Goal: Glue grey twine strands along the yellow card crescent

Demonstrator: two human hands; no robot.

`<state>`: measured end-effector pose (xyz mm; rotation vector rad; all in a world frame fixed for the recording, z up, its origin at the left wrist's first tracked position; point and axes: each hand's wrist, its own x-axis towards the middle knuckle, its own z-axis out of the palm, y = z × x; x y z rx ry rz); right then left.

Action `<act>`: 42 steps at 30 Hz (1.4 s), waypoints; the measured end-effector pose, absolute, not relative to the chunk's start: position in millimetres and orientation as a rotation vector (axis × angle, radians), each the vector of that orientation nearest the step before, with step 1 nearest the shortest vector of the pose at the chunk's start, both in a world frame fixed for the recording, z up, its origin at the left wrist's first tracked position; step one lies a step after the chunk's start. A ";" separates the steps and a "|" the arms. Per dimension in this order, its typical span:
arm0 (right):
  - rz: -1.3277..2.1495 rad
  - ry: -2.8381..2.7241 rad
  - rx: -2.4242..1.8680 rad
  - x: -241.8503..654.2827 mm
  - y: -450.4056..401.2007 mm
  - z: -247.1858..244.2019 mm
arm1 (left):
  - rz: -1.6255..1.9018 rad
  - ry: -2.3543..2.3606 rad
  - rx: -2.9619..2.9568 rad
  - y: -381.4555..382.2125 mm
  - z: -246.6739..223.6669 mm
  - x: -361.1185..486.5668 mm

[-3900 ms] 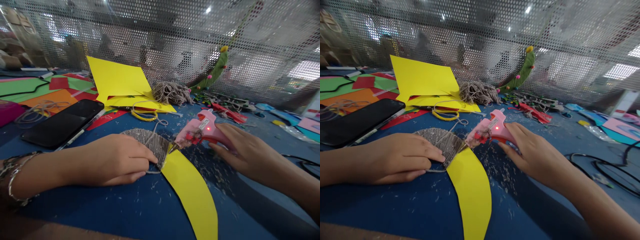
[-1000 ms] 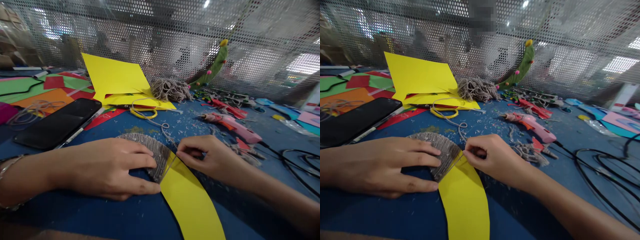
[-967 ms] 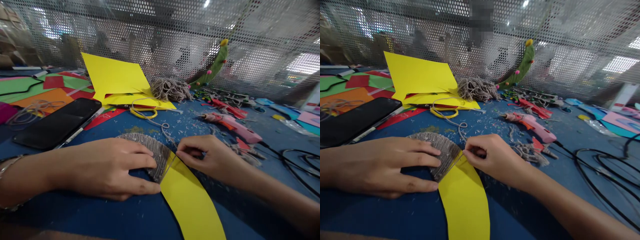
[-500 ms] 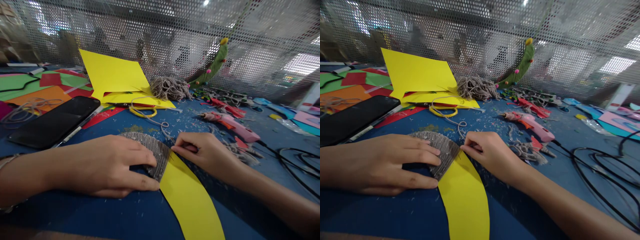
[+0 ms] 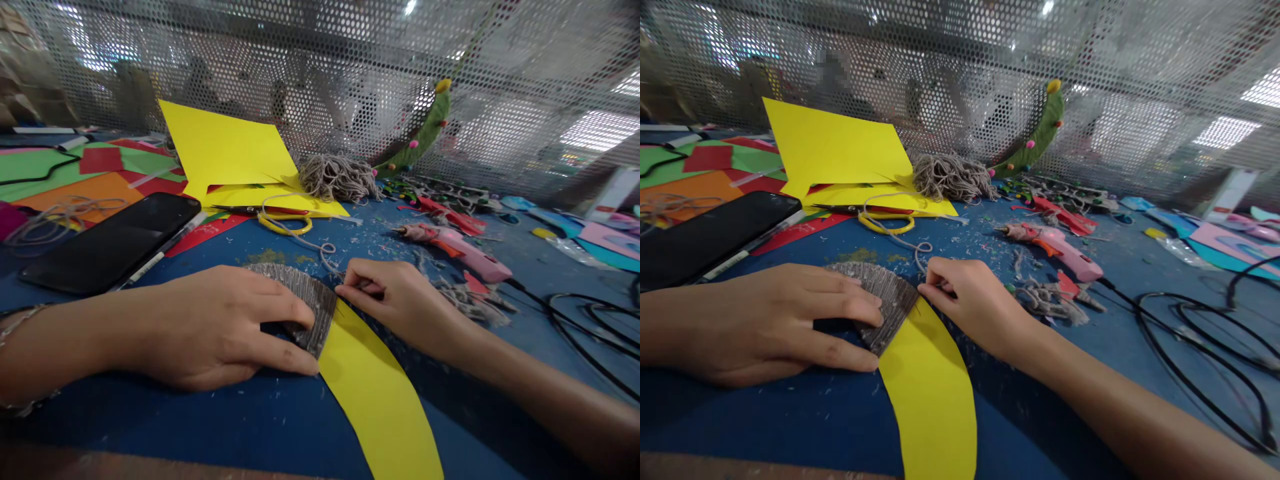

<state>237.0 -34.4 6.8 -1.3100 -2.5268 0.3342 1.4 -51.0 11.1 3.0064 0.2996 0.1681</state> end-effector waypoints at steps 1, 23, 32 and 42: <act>0.330 -2.529 -1.321 236.7 -34.0 6.3 | 0.172 0.303 2.993 -51.6 11.3 1.6; 0.353 -2.551 -1.341 235.0 -32.3 6.2 | 0.274 0.391 2.910 -53.5 8.0 8.9; 0.335 -2.565 -1.339 236.3 -32.0 5.1 | 0.360 0.299 2.980 -55.0 6.3 3.6; 0.337 -2.567 -1.358 235.4 -33.6 6.6 | 0.401 0.243 2.965 -54.5 9.4 2.3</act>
